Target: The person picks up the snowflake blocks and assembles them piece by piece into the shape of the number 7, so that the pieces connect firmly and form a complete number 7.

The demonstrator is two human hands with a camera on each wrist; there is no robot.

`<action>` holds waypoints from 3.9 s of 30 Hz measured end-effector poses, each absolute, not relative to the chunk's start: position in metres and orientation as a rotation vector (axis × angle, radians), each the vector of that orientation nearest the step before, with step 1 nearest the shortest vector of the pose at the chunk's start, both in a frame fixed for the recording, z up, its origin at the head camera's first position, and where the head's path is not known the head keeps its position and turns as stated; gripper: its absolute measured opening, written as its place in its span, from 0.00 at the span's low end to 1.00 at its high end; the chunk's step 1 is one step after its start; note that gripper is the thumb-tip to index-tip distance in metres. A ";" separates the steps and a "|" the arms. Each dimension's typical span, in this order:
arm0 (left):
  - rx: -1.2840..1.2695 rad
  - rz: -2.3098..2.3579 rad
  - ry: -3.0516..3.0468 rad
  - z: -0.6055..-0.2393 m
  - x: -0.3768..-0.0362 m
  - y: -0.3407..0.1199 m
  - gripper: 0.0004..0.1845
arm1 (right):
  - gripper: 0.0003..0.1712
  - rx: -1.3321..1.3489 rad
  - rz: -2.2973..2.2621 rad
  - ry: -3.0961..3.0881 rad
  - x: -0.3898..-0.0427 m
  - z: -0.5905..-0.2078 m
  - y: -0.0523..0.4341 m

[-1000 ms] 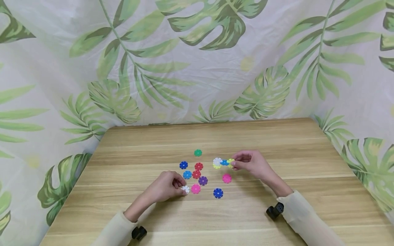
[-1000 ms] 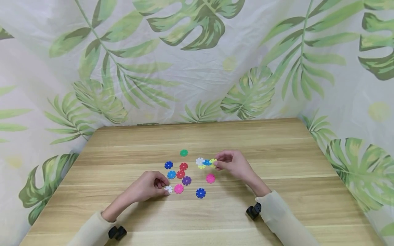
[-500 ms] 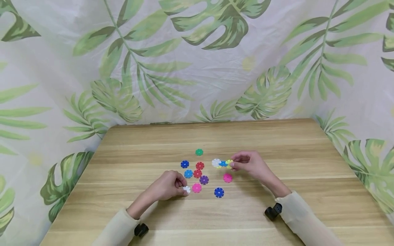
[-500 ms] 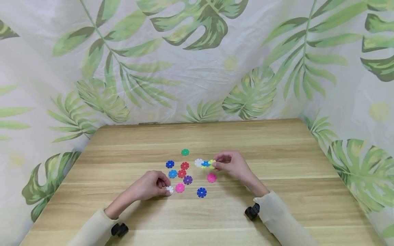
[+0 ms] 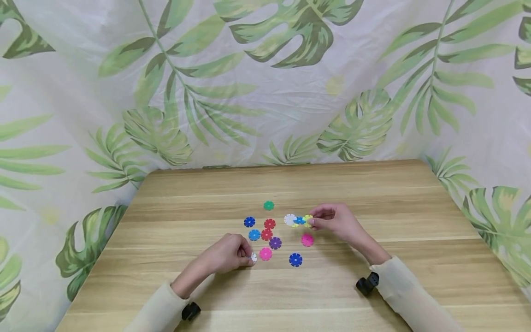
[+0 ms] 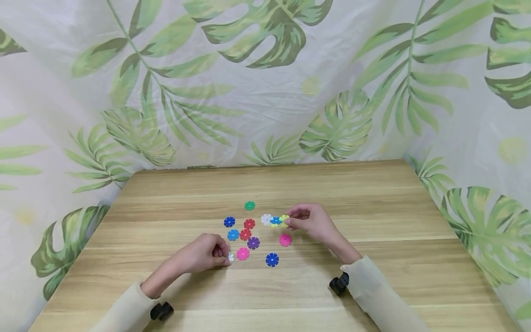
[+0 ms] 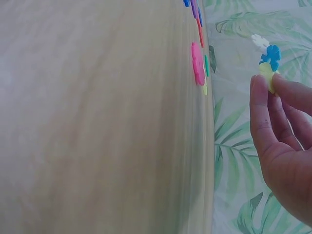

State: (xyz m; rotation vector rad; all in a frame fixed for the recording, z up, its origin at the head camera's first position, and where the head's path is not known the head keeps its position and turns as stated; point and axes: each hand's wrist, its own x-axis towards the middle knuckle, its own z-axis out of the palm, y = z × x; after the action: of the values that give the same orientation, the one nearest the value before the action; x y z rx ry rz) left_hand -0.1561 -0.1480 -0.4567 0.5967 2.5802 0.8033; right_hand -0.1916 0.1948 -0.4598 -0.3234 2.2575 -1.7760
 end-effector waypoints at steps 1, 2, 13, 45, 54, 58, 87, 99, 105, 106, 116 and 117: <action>0.583 0.813 2.583 -0.457 -0.155 -0.148 0.08 | 0.15 -0.323 -1.776 2.256 -0.192 -0.460 0.195; 0.569 0.821 2.590 -0.457 -0.155 -0.148 0.09 | 0.15 -0.324 -1.775 2.255 -0.192 -0.460 0.195; 0.550 0.878 2.599 -0.457 -0.156 -0.152 0.09 | 0.14 -0.335 -1.775 2.250 -0.193 -0.460 0.198; -0.030 1.832 1.979 -0.447 -0.200 -0.101 0.11 | 0.15 -0.358 -1.736 2.348 -0.191 -0.458 0.200; -0.007 1.795 1.977 -0.447 -0.199 -0.098 0.10 | 0.15 -0.350 -1.718 2.375 -0.191 -0.457 0.200; 0.006 1.801 1.955 -0.448 -0.200 -0.095 0.11 | 0.14 -0.360 -1.717 2.385 -0.191 -0.459 0.199; -0.094 1.864 1.950 -0.451 -0.196 -0.088 0.09 | 0.10 -0.333 -1.687 2.477 -0.186 -0.460 0.182; -0.053 1.833 1.956 -0.456 -0.199 -0.097 0.14 | 0.10 -0.311 -1.620 2.488 -0.188 -0.456 0.186; 0.087 1.640 2.211 -0.452 -0.203 -0.116 0.15 | 0.12 -0.283 -1.644 2.463 -0.188 -0.454 0.193; 0.119 1.596 2.262 -0.452 -0.203 -0.120 0.16 | 0.12 -0.284 -1.644 2.467 -0.189 -0.453 0.195; 0.426 1.129 2.628 -0.456 -0.200 -0.144 0.12 | 0.10 -0.316 -1.683 2.483 -0.190 -0.451 0.200; 0.436 1.107 2.636 -0.458 -0.200 -0.147 0.13 | 0.10 -0.329 -1.684 2.484 -0.190 -0.451 0.200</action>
State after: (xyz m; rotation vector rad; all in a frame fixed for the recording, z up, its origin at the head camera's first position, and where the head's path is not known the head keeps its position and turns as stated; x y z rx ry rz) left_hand -0.2000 -0.1469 -0.4575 0.4357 2.6361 1.1069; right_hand -0.1902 0.1995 -0.4515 -0.3293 2.4841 -1.6838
